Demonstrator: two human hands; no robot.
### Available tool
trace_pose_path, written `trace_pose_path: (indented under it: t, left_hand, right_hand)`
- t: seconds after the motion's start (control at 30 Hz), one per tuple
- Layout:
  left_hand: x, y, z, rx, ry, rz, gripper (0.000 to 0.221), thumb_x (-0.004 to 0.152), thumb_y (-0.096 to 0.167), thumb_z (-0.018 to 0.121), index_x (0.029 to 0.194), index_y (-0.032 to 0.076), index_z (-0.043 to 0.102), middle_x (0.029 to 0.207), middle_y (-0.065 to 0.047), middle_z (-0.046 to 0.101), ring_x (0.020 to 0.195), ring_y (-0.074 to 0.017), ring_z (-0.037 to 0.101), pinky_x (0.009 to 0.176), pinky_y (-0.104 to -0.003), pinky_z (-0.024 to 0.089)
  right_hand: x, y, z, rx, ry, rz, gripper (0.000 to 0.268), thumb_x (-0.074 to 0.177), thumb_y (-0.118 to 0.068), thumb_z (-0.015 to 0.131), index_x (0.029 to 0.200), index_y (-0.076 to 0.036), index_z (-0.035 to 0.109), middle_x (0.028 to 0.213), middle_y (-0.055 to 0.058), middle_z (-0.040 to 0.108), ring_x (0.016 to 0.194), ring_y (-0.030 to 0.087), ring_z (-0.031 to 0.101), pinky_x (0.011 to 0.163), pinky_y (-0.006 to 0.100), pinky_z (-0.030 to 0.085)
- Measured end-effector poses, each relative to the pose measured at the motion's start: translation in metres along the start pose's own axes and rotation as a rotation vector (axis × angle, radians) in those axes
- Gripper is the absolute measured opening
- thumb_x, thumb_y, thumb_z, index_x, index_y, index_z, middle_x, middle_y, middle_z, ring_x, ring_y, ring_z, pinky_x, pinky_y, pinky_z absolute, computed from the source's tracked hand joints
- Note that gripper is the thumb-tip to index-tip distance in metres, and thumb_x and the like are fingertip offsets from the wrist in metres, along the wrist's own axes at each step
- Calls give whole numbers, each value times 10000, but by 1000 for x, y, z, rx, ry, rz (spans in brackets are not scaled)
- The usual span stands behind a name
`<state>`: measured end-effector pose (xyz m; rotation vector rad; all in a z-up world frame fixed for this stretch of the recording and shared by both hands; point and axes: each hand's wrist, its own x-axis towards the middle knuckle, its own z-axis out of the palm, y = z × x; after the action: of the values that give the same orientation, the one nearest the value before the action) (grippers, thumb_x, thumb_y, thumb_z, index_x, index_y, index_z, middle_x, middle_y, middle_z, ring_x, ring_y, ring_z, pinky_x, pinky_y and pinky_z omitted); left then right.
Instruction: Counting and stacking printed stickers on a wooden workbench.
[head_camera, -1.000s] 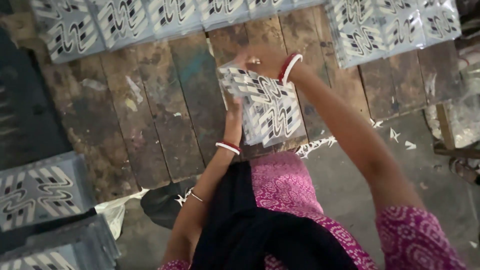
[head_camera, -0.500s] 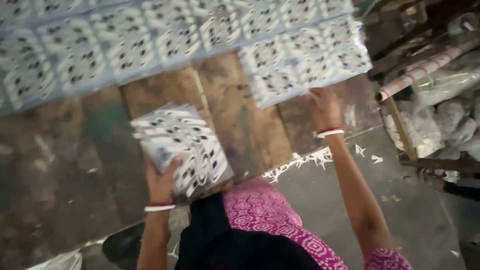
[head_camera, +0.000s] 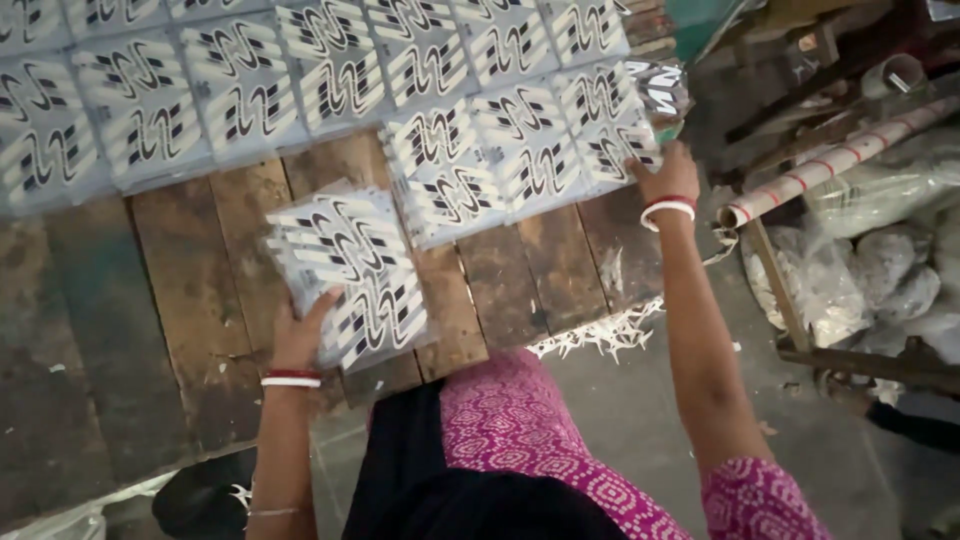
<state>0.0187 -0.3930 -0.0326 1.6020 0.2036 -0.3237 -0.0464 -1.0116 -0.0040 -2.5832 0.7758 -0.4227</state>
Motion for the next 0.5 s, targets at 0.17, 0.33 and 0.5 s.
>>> trace_pose_path:
  t: [0.17,0.33,0.5]
  left_hand:
    - [1,-5,-12,27,41,-191,752,761,298,886,1338,-66,571,1190,-149,714,982,-211,706,827,-355,581]
    - [-1,11,-7,90,85,-221,794,729,324,892,1333,-61,550,1180,-158,712,981,-222,711,828,-361,583]
    - [5,-4,-14,168,56,-204,775,730,366,901,1265,-120,619,1181,-198,731,997,-241,717,856,-360,579]
  right_hand:
    - [-5,-13,-9,-103,283,-88,375,788,-188,834,1019,-4,604,907,225,720,831,457,673,698,557,517]
    - [-7,-19,-40,106,484,-132,208,953,73,629,1087,-83,596,905,120,753,814,291,782,726,398,604]
    - [-11,-52,-17,1068,92,188,239,973,86,677,1123,-56,557,930,102,745,657,155,671,562,306,549]
